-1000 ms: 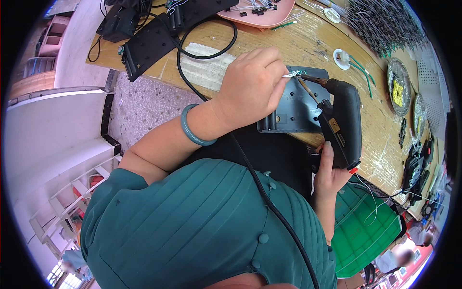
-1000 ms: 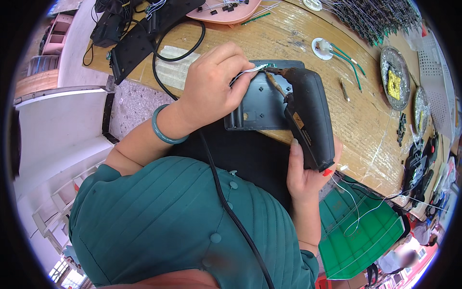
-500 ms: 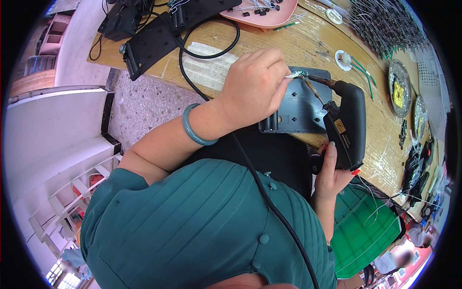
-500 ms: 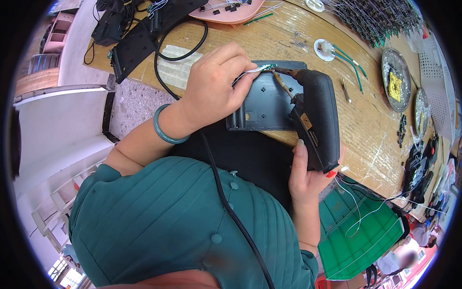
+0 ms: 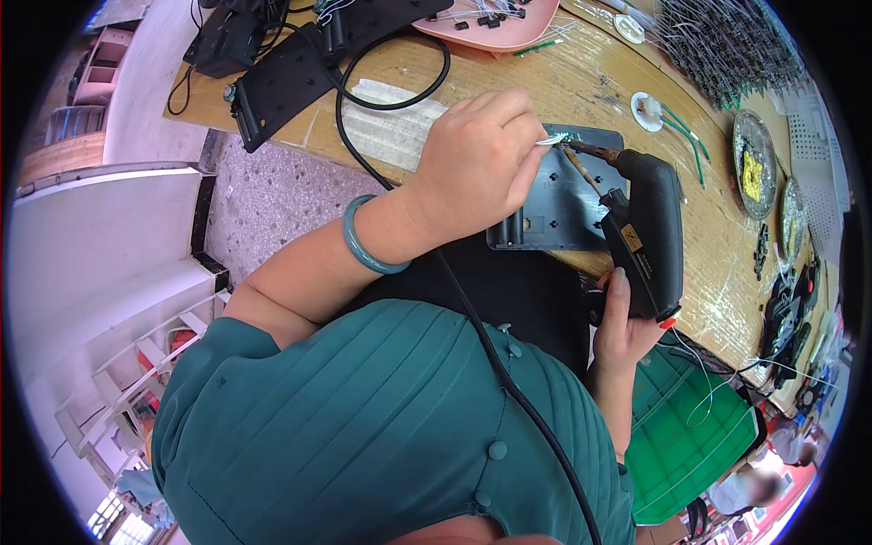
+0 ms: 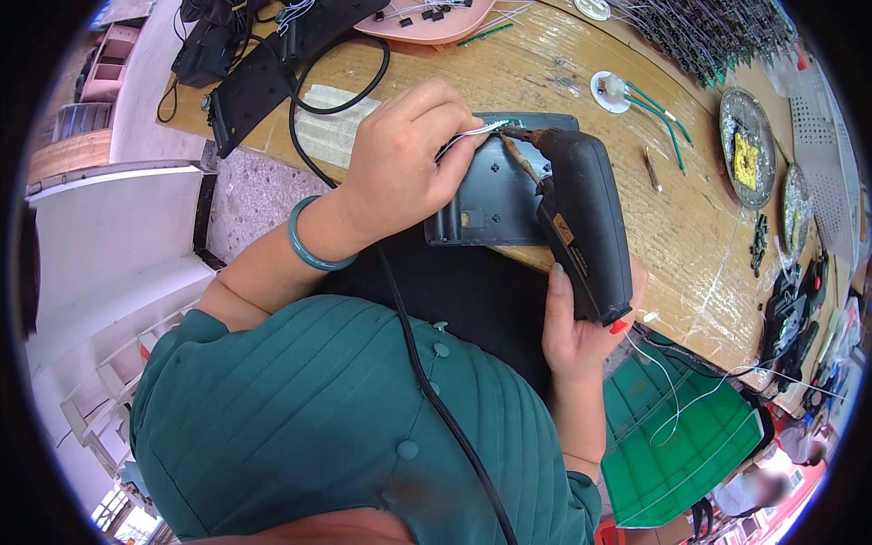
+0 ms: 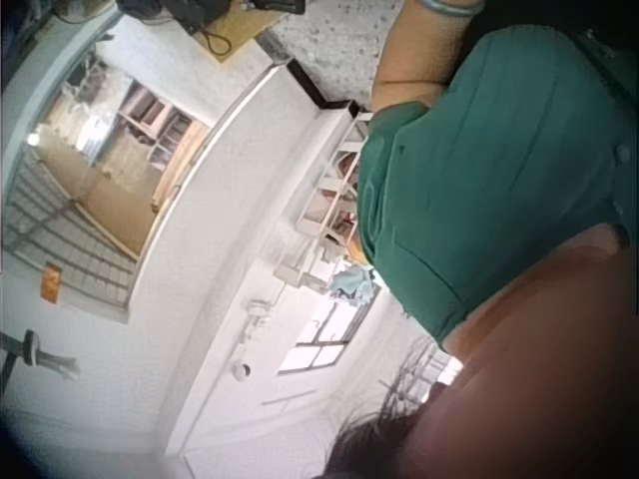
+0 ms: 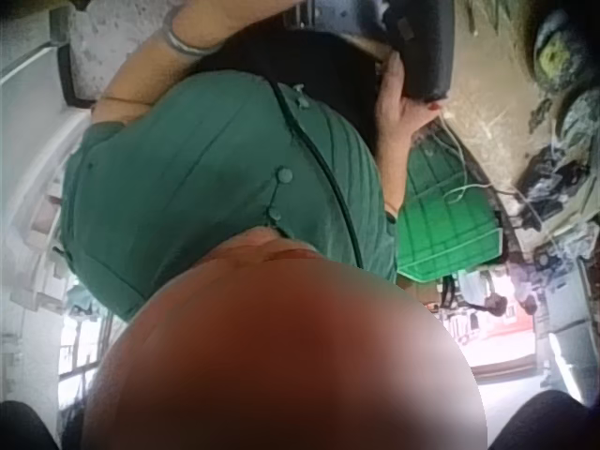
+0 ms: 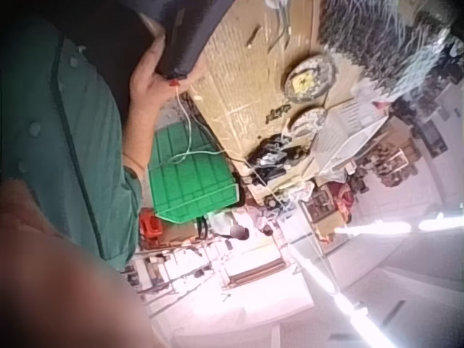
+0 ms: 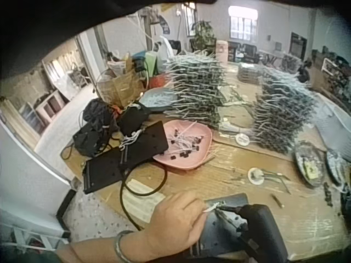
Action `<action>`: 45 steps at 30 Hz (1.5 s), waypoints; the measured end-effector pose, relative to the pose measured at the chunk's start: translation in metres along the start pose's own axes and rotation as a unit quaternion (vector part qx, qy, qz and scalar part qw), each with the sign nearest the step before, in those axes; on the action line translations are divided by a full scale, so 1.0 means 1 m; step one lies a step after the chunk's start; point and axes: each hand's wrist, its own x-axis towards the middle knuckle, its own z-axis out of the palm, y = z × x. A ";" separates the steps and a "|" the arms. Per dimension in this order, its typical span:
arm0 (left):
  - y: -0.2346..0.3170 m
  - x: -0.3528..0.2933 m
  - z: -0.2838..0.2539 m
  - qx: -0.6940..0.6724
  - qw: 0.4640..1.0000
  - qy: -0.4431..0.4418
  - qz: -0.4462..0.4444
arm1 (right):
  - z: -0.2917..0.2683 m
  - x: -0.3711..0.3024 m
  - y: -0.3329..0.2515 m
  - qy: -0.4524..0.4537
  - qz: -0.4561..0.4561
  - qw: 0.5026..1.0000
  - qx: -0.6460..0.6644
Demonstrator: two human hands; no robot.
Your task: The person attaches wires and a circuit board to a black plastic housing using a soldering gun.
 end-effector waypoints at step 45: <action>0.001 0.001 -0.001 -0.020 1.000 0.003 -0.016 | -0.006 -0.007 0.004 0.001 0.025 0.988 0.156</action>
